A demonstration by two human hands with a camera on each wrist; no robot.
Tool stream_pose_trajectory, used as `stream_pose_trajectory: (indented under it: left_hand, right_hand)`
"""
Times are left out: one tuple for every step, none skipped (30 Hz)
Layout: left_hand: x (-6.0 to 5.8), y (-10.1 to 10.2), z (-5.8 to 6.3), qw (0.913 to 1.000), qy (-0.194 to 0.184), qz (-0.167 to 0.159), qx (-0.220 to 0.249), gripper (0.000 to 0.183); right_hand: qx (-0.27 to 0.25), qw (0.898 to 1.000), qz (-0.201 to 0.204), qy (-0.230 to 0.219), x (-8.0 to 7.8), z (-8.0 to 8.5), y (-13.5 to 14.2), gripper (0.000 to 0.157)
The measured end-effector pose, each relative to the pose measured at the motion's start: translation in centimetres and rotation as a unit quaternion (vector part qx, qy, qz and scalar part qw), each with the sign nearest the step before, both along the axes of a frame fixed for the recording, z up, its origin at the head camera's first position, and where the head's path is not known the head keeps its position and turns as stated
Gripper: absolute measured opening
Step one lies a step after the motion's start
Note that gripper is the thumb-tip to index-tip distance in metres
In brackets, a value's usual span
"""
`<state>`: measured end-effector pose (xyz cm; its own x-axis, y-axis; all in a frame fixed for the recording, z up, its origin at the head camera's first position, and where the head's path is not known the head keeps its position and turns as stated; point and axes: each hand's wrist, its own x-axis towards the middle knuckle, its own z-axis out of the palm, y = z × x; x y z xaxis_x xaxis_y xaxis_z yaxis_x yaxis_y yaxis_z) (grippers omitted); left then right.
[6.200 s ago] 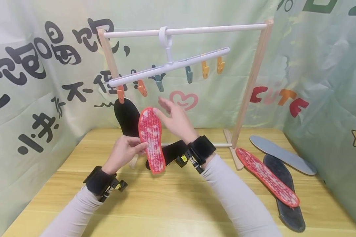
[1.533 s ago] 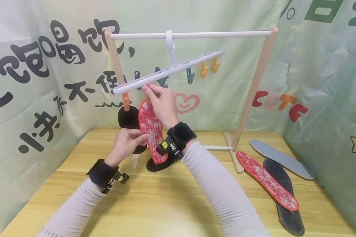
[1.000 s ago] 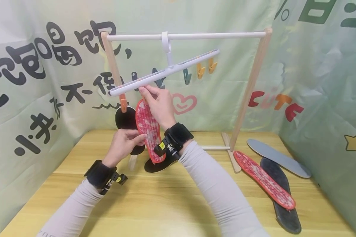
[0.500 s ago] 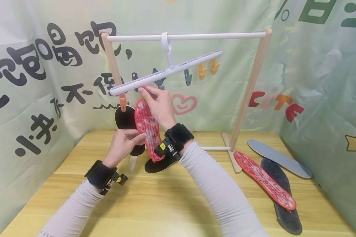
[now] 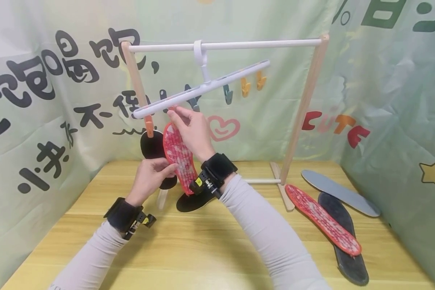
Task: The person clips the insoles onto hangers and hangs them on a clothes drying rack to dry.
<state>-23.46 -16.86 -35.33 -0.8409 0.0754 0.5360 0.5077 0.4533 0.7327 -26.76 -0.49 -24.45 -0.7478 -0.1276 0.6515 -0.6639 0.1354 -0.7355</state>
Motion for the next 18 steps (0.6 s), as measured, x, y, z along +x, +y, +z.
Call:
stream_pose_trajectory:
  left_hand:
    - [0.00, 0.02, 0.00, 1.0000, -0.005, -0.001, 0.004, 0.015]
    - [0.03, 0.03, 0.00, 0.9999, -0.009, -0.002, 0.006, 0.015]
    - [0.04, 0.04, -0.02, 0.9999, -0.010, -0.002, 0.007, 0.015]
    - [0.05, -0.01, -0.05, 0.9999, -0.010, -0.001, 0.005, 0.015]
    - [0.06, -0.04, -0.08, 1.0000, -0.007, 0.000, 0.003, 0.014]
    - [0.07, -0.07, -0.10, 1.0000, -0.005, 0.001, 0.000, 0.014]
    - [0.07, -0.11, -0.14, 1.0000, -0.002, 0.002, -0.003, 0.014]
    - [0.08, -0.15, -0.17, 1.0000, 0.001, 0.004, -0.006, 0.014]
    - [0.06, -0.18, -0.21, 1.0000, 0.003, 0.003, -0.008, 0.014]
    - [0.03, -0.21, -0.23, 0.9999, 0.006, 0.003, -0.010, 0.013]
    - [0.02, -0.22, -0.27, 0.9999, 0.006, 0.004, -0.008, 0.012]
    - [-0.01, -0.25, -0.31, 0.9999, 0.006, 0.005, -0.008, 0.012]
    - [-0.02, -0.28, -0.34, 0.9999, 0.008, 0.005, -0.007, 0.011]
    - [-0.02, -0.29, -0.37, 0.9999, 0.008, 0.005, -0.006, 0.011]
    - [-0.02, -0.32, -0.40, 0.9999, 0.008, 0.005, -0.004, 0.010]
    - [-0.01, -0.35, -0.43, 0.9999, 0.009, 0.005, -0.003, 0.010]
    - [0.00, -0.40, -0.46, 1.0000, 0.009, 0.004, -0.002, 0.010]
    - [0.01, -0.44, -0.49, 0.9999, 0.009, 0.005, -0.001, 0.010]
  right_hand:
    - [0.004, 1.000, -0.002, 0.002, 0.02, -0.01, 0.04, 0.041]
    - [0.008, 1.000, -0.003, 0.004, 0.02, -0.02, 0.08, 0.041]
    - [0.011, 1.000, -0.004, 0.006, 0.03, -0.04, 0.13, 0.041]
    - [0.015, 1.000, -0.005, 0.008, 0.04, -0.07, 0.16, 0.042]
    - [0.017, 1.000, -0.004, 0.009, 0.05, -0.11, 0.20, 0.042]
    - [0.019, 1.000, -0.003, 0.011, 0.08, -0.15, 0.25, 0.043]
    - [0.021, 1.000, -0.001, 0.011, 0.10, -0.22, 0.31, 0.043]
    - [0.023, 1.000, -0.001, 0.011, 0.13, -0.28, 0.39, 0.043]
    - [0.024, 1.000, 0.002, 0.011, 0.16, -0.36, 0.47, 0.043]
    - [0.026, 1.000, 0.004, 0.011, 0.14, -0.44, 0.55, 0.043]
    - [0.027, 1.000, 0.007, 0.010, 0.12, -0.53, 0.63, 0.043]
    - [0.028, 1.000, 0.008, 0.009, 0.09, -0.61, 0.70, 0.042]
    - [0.029, 1.000, 0.009, 0.008, 0.04, -0.72, 0.77, 0.042]
    - [0.030, 0.999, 0.011, 0.007, -0.02, -0.80, 0.83, 0.042]
    - [0.030, 0.999, 0.013, 0.007, -0.08, -0.89, 0.88, 0.042]
    - [0.030, 0.999, 0.013, 0.007, -0.10, -0.93, 0.91, 0.041]
    - [0.029, 0.999, 0.014, 0.007, -0.05, -0.95, 0.95, 0.041]
    - [0.028, 0.999, 0.015, 0.007, 0.03, -0.95, 0.98, 0.040]
